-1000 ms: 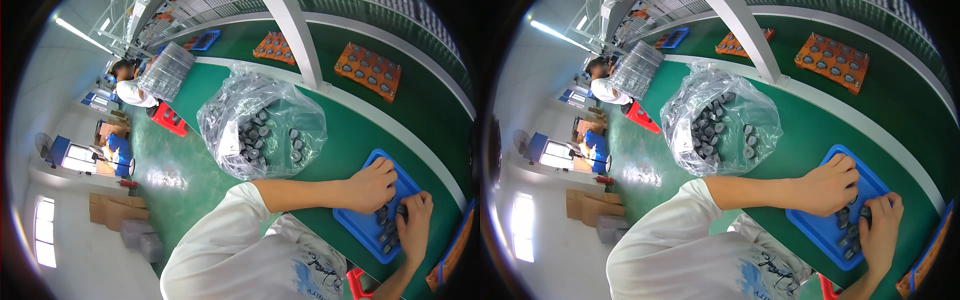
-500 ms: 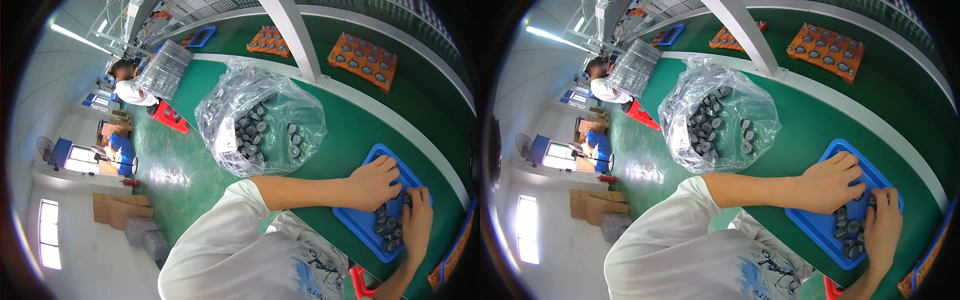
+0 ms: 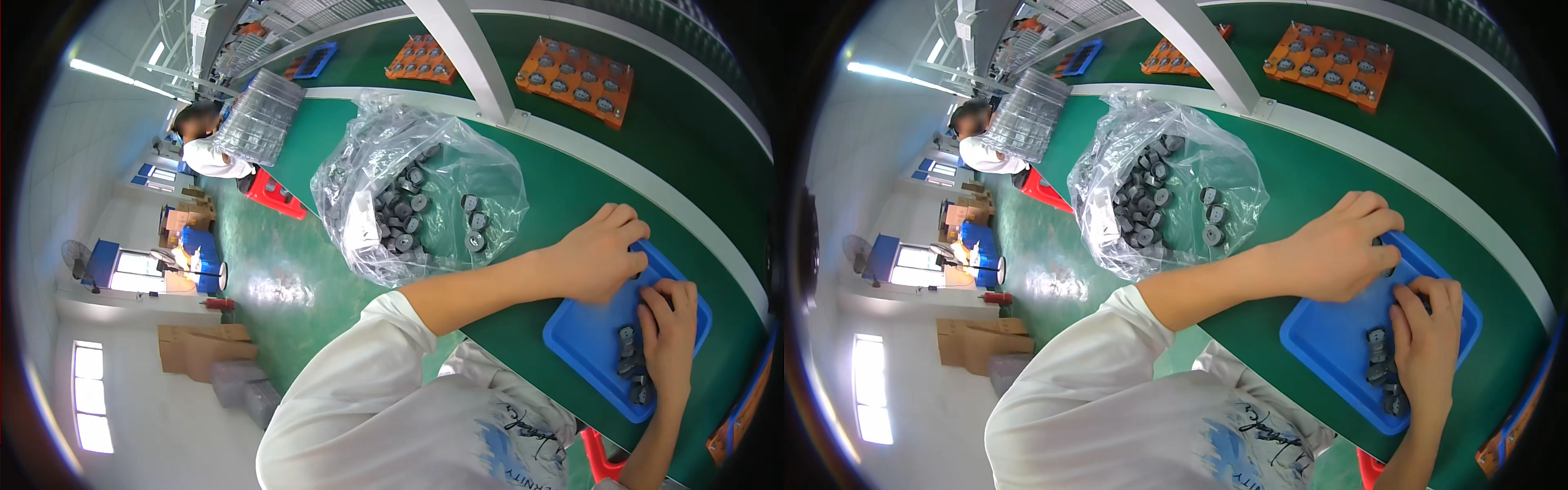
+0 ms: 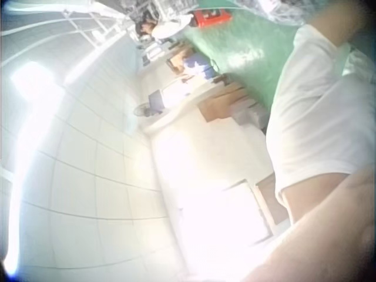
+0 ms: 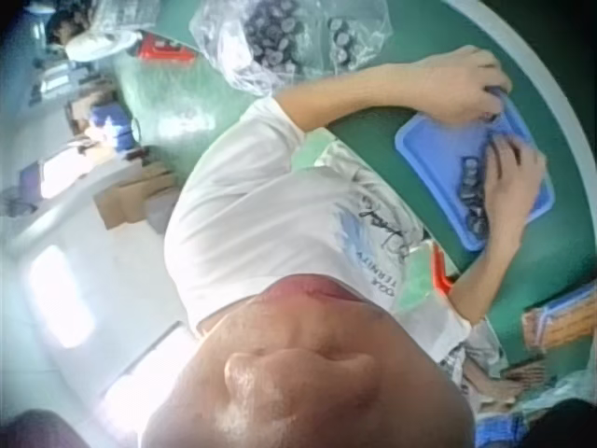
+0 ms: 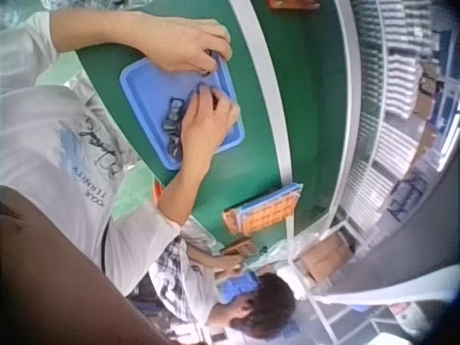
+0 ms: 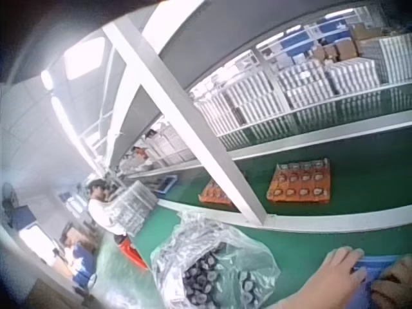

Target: Arranging small grey electronic components into sorting trays on an assembly line.

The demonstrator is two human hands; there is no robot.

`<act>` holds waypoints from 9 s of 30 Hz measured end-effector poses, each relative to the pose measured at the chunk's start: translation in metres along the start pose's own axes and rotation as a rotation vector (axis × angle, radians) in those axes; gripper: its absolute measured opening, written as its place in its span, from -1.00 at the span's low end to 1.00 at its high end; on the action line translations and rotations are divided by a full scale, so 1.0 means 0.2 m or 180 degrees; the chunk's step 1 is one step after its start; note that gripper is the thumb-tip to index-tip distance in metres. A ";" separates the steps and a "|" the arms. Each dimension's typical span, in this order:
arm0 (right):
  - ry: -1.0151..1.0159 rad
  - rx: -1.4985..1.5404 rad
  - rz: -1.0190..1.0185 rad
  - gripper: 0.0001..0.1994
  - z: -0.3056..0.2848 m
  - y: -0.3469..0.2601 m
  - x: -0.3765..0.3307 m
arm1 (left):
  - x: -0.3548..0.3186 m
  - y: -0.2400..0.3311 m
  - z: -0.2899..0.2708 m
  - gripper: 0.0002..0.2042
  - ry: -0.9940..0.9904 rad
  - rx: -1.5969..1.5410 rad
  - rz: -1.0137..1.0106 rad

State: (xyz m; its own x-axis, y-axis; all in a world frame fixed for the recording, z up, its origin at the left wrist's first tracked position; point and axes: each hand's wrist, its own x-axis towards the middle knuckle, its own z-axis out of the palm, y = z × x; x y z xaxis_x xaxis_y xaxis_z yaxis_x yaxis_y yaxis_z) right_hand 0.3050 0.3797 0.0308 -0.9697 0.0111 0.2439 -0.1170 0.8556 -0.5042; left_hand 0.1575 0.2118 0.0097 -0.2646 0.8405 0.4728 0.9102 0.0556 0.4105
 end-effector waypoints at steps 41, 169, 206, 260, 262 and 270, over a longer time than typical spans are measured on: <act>0.0193 -0.0414 0.0376 -0.80 0.09 0.08 -0.02 | -0.02 -0.11 0.04 -0.68 -0.0237 -0.0581 -0.0521; -0.0018 -0.0203 0.0051 -0.72 -0.12 0.10 -0.01 | -0.06 -0.10 -0.09 -0.67 -0.0263 -0.0553 -0.0789; -0.0944 -0.0600 0.0534 -0.73 -0.18 0.12 -0.05 | 0.06 0.15 0.17 -0.94 -0.0356 -0.0133 0.0368; -0.0158 -0.1045 0.0123 -0.93 -0.10 0.19 -0.03 | 0.19 0.10 0.20 -0.91 -0.0447 0.0139 0.0093; -0.0168 -0.0995 0.0084 -0.90 -0.17 0.18 -0.03 | 0.18 0.09 0.17 -0.90 -0.0371 0.0049 0.0113; -0.0193 -0.0865 0.0924 -0.79 -0.26 0.06 -0.33 | 0.03 0.22 -0.11 -0.78 -0.1164 -0.0350 0.0364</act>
State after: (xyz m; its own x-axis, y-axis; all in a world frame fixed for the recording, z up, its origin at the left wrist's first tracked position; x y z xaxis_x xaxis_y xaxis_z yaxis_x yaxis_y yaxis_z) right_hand 0.3788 0.4161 0.0513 -0.9660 0.2489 0.0700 0.2168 0.9272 -0.3055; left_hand 0.1893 0.2070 0.0481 -0.0145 0.9755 0.2197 0.8823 -0.0909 0.4618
